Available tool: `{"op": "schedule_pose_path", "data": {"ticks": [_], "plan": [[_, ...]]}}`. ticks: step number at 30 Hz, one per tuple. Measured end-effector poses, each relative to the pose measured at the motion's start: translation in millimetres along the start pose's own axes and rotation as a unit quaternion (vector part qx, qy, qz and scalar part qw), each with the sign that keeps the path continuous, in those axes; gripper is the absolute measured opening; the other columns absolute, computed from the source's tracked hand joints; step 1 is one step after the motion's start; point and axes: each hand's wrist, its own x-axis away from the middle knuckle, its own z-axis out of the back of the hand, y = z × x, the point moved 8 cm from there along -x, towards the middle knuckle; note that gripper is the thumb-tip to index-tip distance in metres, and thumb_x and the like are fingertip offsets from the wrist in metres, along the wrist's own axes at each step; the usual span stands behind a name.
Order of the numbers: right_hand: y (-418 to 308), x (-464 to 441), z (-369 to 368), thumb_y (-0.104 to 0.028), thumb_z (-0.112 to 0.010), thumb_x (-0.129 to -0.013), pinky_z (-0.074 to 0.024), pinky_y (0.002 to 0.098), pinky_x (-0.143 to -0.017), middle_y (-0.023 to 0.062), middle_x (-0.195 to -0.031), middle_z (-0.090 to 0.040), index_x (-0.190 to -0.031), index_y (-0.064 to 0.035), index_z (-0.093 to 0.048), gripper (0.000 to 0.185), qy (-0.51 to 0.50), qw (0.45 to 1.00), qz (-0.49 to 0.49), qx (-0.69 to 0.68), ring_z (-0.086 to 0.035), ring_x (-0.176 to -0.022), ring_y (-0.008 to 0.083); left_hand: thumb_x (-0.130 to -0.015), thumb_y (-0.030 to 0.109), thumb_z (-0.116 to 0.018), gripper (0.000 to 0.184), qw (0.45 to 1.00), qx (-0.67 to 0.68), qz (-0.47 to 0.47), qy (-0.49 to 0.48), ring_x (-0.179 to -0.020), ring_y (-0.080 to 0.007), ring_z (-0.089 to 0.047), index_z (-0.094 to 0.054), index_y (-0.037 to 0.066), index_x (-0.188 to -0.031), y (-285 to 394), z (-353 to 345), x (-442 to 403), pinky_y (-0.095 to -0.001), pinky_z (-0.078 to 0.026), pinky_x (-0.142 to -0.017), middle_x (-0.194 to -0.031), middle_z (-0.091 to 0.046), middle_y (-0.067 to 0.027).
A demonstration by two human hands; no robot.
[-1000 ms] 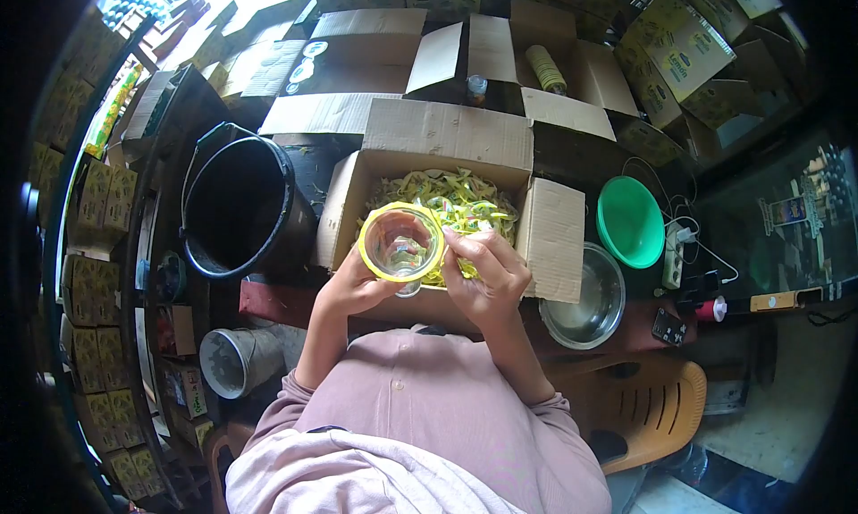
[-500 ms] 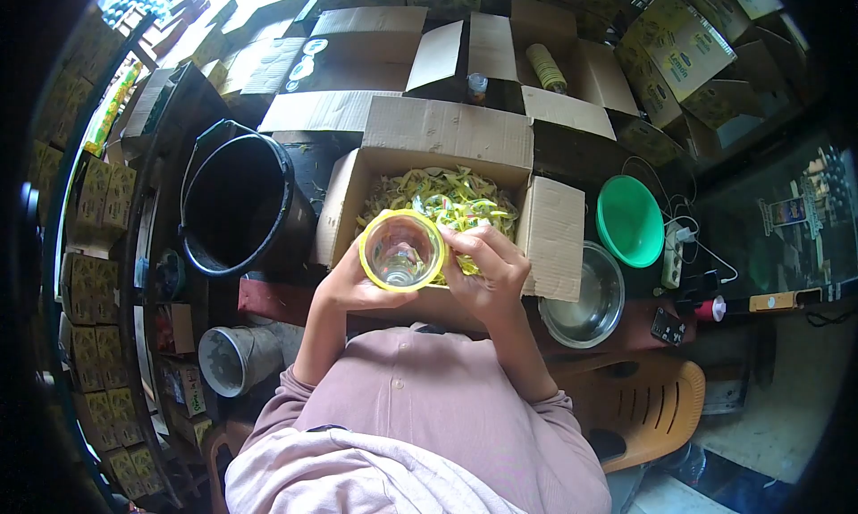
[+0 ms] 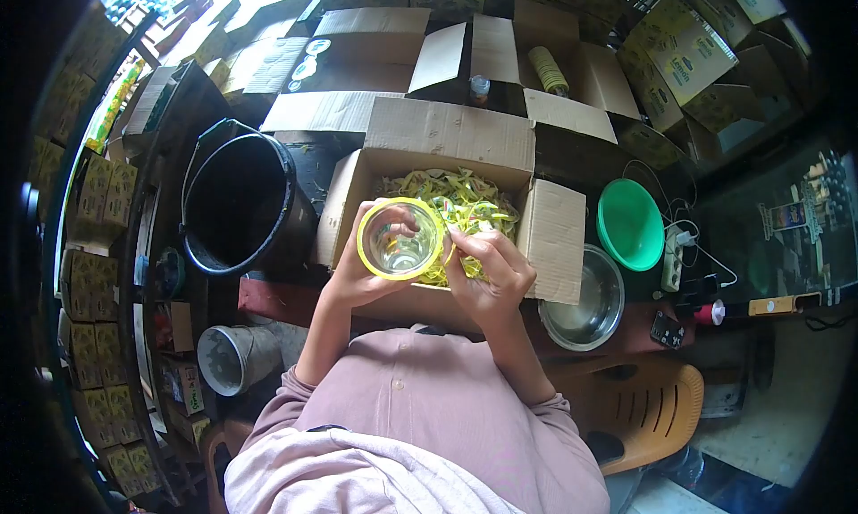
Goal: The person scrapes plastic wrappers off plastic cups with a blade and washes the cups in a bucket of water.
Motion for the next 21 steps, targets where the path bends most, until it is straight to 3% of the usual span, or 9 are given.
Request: {"op": "schedule_pose_path", "data": {"ticks": [8,21], "plan": [[-4.1,5.9,-0.2,0.007,-0.068,-0.062,-0.046,0.0234,-0.049,0.0056,-0.064,-0.058,-0.08,-0.0053,-0.064,0.022,0.008,1.0,0.002,0.018,-0.056,-0.054,0.0132,-0.063,0.006,-0.073,0.073,0.999,0.01,0.035,0.019,-0.105,-0.0173,-0.047,-0.03,0.004,-0.123,-1.7,0.7,2.2,-0.0302,-0.042,-0.085,-0.112,-0.043,-0.0088],[-3.3,3.1,0.4,0.005,-0.069,-0.063,-0.0467,0.0246,-0.05,0.0059,-0.064,-0.058,-0.079,-0.0059,-0.063,0.02,-0.018,1.0,-0.007,0.014,-0.058,-0.056,0.0148,-0.061,0.006,-0.068,0.062,0.997,-0.047,0.054,-0.02,-0.099,-0.0184,-0.05,-0.04,0.002,-0.116,5.6,0.5,1.1,-0.0295,-0.043,-0.082,-0.106,-0.046,-0.0086]]}}
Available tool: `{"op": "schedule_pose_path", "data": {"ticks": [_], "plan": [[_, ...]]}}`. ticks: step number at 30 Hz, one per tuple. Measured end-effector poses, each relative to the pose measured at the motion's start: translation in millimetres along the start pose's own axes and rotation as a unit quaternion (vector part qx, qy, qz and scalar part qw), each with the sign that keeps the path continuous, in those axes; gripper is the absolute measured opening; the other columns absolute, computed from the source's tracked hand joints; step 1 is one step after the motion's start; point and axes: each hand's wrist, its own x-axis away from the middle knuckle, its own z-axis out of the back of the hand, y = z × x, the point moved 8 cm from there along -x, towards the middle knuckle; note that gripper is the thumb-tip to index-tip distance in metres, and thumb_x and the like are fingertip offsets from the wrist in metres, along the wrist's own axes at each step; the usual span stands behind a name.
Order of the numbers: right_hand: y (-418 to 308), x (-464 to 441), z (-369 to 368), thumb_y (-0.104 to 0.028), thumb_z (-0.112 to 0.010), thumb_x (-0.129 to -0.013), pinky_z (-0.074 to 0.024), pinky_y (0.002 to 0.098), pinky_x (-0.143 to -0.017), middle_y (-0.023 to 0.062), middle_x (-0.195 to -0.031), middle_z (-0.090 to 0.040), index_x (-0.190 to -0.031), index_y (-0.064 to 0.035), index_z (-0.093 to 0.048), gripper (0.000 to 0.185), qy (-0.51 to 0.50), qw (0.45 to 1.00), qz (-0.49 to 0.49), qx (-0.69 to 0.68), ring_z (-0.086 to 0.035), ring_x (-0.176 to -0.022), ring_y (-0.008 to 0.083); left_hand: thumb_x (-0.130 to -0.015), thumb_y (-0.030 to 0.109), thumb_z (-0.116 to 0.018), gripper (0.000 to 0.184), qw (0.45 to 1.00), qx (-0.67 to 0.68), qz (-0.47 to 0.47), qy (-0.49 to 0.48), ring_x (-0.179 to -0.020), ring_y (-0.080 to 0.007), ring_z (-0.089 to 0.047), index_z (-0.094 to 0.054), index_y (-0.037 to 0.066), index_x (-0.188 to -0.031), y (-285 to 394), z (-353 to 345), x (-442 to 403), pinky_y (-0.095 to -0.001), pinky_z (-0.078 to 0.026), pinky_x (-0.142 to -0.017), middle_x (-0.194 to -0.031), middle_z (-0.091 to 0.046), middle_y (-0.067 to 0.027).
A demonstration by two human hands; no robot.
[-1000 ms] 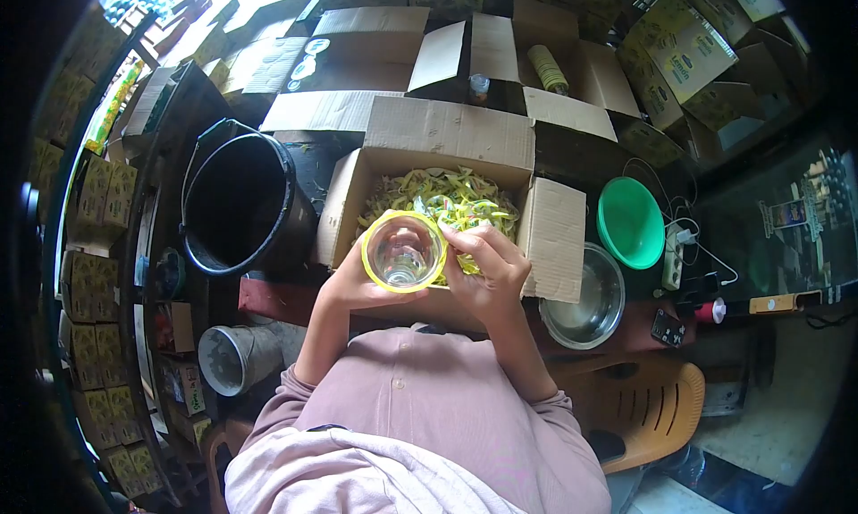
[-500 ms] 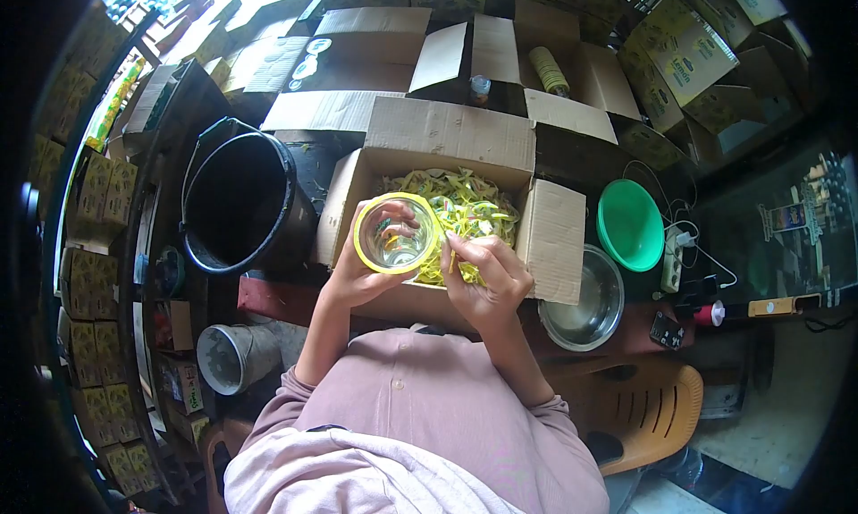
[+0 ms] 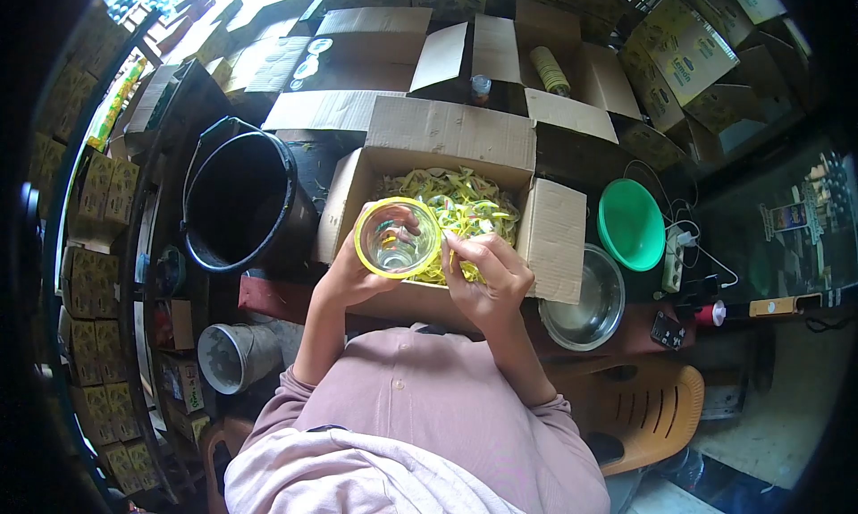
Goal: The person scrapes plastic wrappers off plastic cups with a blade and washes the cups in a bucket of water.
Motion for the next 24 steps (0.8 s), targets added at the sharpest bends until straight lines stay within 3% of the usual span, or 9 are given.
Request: {"op": "schedule_pose_path", "data": {"ticks": [11,20,24], "plan": [[-4.4,-0.8,-1.8,0.006,-0.068,-0.061,-0.0469,0.0245,-0.05,0.0056,-0.064,-0.058,-0.081,-0.0054,-0.063,0.023,0.004,1.0,0.002,0.015,-0.058,-0.055,0.0145,-0.061,0.007,-0.068,0.062,1.0,0.004,0.006,-0.004,-0.101,-0.0187,-0.05,-0.041,0.002,-0.117,-1.6,1.0,0.8,-0.0305,-0.041,-0.087,-0.108,-0.046,-0.009],[-6.6,2.0,2.3,0.006,-0.068,-0.062,-0.0455,0.0229,-0.048,0.0061,-0.063,-0.058,-0.082,-0.0044,-0.063,0.024,0.057,0.998,-0.01,-0.001,-0.057,-0.053,0.0122,-0.067,0.002,-0.059,0.068,0.994,0.074,-0.061,0.043,-0.111,-0.0194,-0.045,-0.027,0.0,-0.127,0.4,-4.0,0.9,-0.0323,-0.035,-0.096,-0.117,-0.043,-0.0116],[-6.0,6.7,-0.9,0.006,-0.067,-0.062,-0.0452,0.023,-0.048,0.0062,-0.062,-0.057,-0.083,-0.004,-0.063,0.024,0.034,0.999,-0.011,-0.011,-0.057,-0.052,0.0124,-0.066,0.004,-0.064,0.071,0.995,0.067,-0.058,0.05,-0.11,-0.0193,-0.045,-0.027,0.001,-0.127,-0.4,-2.8,1.9,-0.0324,-0.035,-0.095,-0.116,-0.043,-0.0111]]}}
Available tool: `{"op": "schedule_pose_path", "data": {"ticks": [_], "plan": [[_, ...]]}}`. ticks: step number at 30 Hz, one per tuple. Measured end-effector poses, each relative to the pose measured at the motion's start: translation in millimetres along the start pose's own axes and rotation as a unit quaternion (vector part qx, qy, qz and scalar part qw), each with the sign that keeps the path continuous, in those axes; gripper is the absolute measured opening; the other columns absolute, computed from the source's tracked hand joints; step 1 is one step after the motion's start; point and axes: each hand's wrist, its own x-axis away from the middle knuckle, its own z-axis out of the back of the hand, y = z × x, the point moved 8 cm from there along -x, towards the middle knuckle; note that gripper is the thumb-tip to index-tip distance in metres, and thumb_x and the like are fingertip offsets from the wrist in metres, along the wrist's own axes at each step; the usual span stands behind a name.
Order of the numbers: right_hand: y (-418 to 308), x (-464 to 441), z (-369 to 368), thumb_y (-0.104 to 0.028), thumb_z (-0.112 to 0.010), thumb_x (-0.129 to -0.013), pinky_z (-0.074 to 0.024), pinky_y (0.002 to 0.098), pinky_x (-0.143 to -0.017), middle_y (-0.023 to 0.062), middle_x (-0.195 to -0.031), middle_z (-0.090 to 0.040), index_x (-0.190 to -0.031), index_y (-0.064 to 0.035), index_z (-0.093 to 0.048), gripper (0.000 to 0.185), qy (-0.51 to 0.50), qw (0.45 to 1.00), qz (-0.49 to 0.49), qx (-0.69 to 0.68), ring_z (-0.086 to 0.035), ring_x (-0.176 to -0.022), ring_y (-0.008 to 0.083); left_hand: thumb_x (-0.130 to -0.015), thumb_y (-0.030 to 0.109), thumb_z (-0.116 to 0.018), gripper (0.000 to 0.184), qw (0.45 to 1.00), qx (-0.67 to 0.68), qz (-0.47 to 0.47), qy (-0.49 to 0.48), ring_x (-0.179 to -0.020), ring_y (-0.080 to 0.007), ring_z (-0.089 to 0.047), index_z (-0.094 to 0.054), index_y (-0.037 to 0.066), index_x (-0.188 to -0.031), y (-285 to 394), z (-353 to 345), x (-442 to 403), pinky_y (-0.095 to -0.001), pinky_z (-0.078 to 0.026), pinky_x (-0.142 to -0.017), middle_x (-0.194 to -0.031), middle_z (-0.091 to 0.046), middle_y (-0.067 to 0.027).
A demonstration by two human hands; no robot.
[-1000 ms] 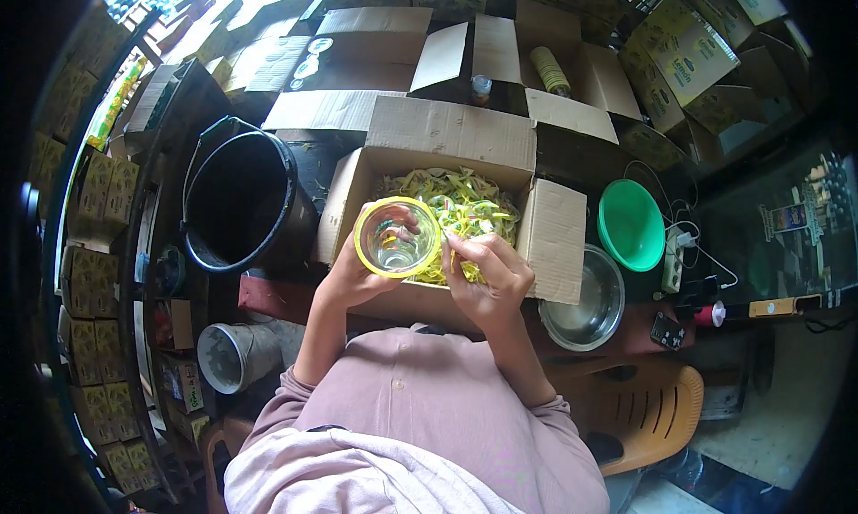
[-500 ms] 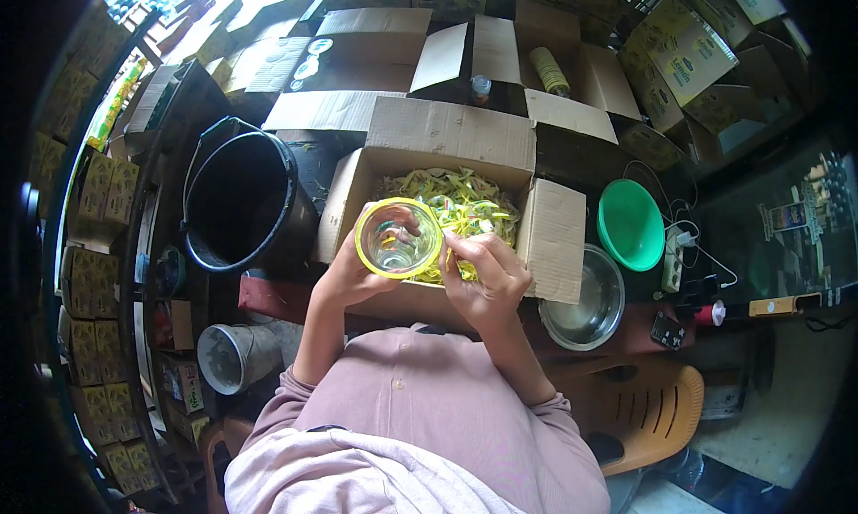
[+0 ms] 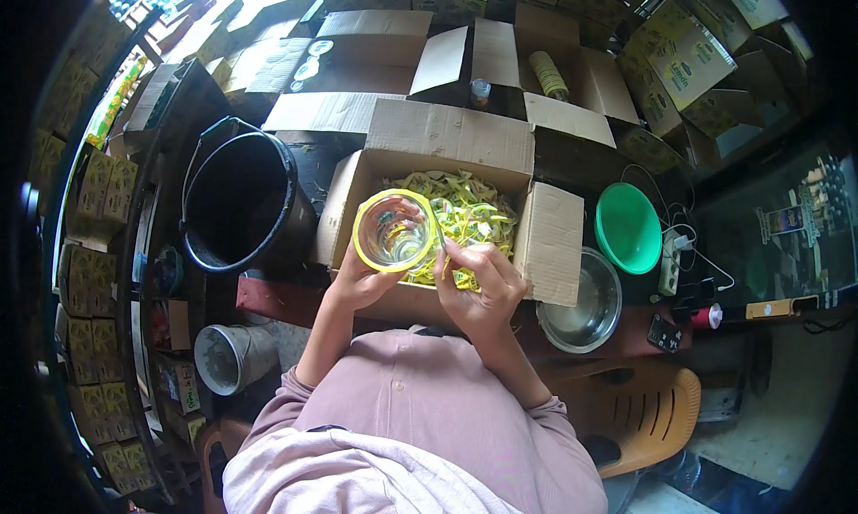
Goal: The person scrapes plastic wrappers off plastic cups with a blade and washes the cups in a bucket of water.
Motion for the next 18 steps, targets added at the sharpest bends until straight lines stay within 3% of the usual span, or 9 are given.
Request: {"op": "schedule_pose_path", "data": {"ticks": [5,18], "plan": [[-0.3,0.1,-1.8,0.006,-0.068,-0.062,-0.0452,0.0232,-0.048,0.0059,-0.062,-0.057,-0.082,-0.0048,-0.064,0.023,-0.009,1.0,-0.004,0.0,-0.057,-0.053,0.0128,-0.064,0.006,-0.071,0.072,0.997,-0.081,-0.016,-0.007,-0.106,-0.0194,-0.047,-0.031,0.001,-0.124,2.4,-0.9,-0.1,-0.0316,-0.038,-0.092,-0.113,-0.044,-0.0101],[7.5,-6.7,-1.9,0.007,-0.065,-0.06,-0.0472,0.0247,-0.052,0.0066,-0.066,-0.059,-0.084,-0.0049,-0.064,0.027,-0.032,0.999,-0.006,0.0,-0.059,-0.058,0.0152,-0.062,0.009,-0.074,0.065,0.995,-0.086,0.025,-0.048,-0.1,-0.0216,-0.051,-0.041,0.002,-0.118,-1.9,-2.5,0.1,-0.0315,-0.041,-0.088,-0.109,-0.049,-0.0105]]}}
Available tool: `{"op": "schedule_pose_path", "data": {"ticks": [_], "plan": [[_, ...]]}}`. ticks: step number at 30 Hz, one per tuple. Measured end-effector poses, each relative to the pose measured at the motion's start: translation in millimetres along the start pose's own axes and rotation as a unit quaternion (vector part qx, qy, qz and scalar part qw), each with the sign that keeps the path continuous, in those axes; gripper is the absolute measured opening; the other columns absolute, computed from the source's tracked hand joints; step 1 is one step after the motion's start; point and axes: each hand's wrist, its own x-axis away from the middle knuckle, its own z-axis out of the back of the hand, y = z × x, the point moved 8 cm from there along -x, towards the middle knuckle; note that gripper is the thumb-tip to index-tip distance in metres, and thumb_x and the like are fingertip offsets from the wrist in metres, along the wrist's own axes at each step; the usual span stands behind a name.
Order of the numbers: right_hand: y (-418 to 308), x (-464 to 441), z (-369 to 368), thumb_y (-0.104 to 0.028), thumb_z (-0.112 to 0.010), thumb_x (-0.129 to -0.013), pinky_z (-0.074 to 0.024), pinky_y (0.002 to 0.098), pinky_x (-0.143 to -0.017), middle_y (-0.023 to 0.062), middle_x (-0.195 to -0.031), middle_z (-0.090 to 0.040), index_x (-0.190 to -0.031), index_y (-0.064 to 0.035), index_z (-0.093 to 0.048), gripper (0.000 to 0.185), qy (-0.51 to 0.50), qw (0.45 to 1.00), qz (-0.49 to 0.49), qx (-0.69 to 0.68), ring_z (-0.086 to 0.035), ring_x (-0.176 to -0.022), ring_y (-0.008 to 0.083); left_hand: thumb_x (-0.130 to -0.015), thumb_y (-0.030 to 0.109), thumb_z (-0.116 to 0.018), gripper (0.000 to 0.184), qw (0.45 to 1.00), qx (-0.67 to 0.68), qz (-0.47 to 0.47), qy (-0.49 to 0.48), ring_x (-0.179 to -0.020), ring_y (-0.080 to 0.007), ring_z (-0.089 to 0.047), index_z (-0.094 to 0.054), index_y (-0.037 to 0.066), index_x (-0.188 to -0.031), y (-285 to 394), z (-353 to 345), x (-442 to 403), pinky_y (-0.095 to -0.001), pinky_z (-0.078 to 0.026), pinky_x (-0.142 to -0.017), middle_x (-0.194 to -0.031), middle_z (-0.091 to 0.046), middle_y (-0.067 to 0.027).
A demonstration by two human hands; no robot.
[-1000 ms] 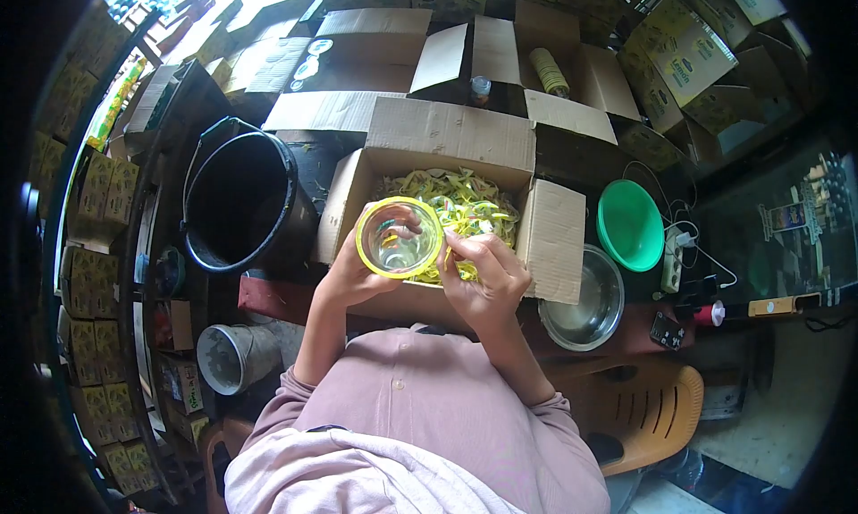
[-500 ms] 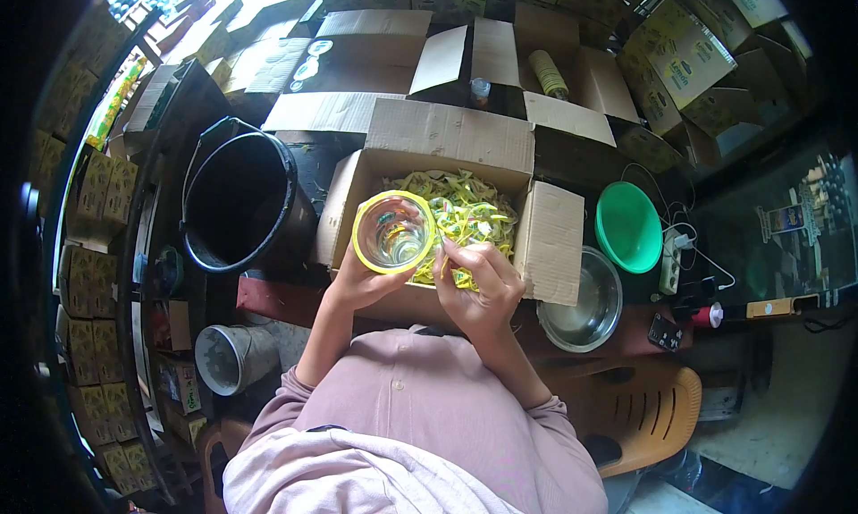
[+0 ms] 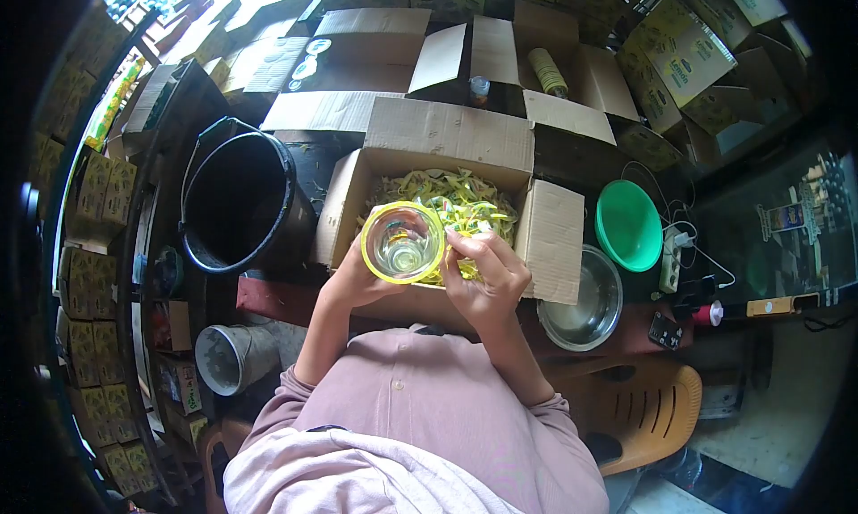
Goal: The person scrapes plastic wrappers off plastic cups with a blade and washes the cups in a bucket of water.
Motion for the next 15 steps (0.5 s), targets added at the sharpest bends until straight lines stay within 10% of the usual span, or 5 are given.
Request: {"op": "schedule_pose_path", "data": {"ticks": [15], "plan": [[6.6,-3.0,-1.4,0.006,-0.065,-0.062,-0.0464,0.0239,-0.053,0.0078,-0.066,-0.06,-0.081,-0.0024,-0.063,0.021,-0.002,0.999,-0.013,-0.03,-0.059,-0.058,0.0146,-0.062,0.013,-0.069,0.064,0.985,0.157,0.059,-0.04,-0.102,-0.0161,-0.048,-0.041,0.0,-0.118,-13.0,-8.2,0.6,-0.0316,-0.037,-0.092,-0.111,-0.05,-0.0093]]}}
